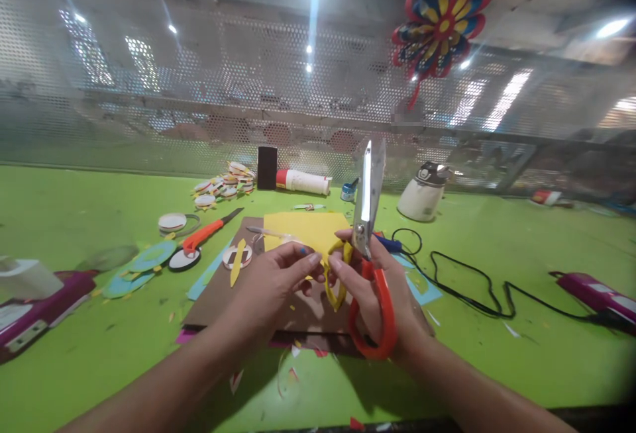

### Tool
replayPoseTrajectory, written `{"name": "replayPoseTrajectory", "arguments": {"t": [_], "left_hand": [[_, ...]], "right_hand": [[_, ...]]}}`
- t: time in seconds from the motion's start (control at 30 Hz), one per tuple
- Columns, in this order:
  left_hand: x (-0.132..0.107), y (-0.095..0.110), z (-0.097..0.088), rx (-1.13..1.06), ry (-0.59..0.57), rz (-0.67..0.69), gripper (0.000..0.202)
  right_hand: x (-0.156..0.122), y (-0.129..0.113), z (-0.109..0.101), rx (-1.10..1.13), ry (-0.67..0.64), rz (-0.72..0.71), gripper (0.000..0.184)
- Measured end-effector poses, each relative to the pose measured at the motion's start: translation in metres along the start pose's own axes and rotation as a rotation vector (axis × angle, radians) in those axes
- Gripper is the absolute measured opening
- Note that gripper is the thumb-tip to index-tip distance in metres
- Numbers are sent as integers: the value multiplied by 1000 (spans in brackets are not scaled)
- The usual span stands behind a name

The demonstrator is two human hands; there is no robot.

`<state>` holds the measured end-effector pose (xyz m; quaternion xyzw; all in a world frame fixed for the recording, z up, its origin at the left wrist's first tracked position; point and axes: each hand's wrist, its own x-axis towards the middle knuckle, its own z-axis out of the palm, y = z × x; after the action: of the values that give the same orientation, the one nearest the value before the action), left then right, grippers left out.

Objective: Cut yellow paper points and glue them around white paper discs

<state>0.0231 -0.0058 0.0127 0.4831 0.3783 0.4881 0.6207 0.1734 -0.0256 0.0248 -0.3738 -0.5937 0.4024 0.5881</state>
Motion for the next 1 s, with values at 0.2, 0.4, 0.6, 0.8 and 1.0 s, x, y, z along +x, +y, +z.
{"name": "replayPoseTrajectory", "arguments": {"t": [0.2, 0.4, 0.6, 0.8, 1.0], "left_hand": [[-2, -1, -1, 31, 18, 53, 22], [-3, 2, -1, 91, 39, 81, 23], [1, 20, -5, 18, 86, 86, 18], [7, 43, -24, -133, 164, 187, 13], [11, 54, -40, -265, 291, 349, 10]], "right_hand": [[-2, -3, 3, -77, 13, -19, 26], [-2, -4, 5, -102, -1, -29, 26], [-1, -10, 3, -187, -38, 50, 29], [4, -13, -13, -486, -363, 66, 31], [2, -8, -25, -624, -428, -124, 31]]}}
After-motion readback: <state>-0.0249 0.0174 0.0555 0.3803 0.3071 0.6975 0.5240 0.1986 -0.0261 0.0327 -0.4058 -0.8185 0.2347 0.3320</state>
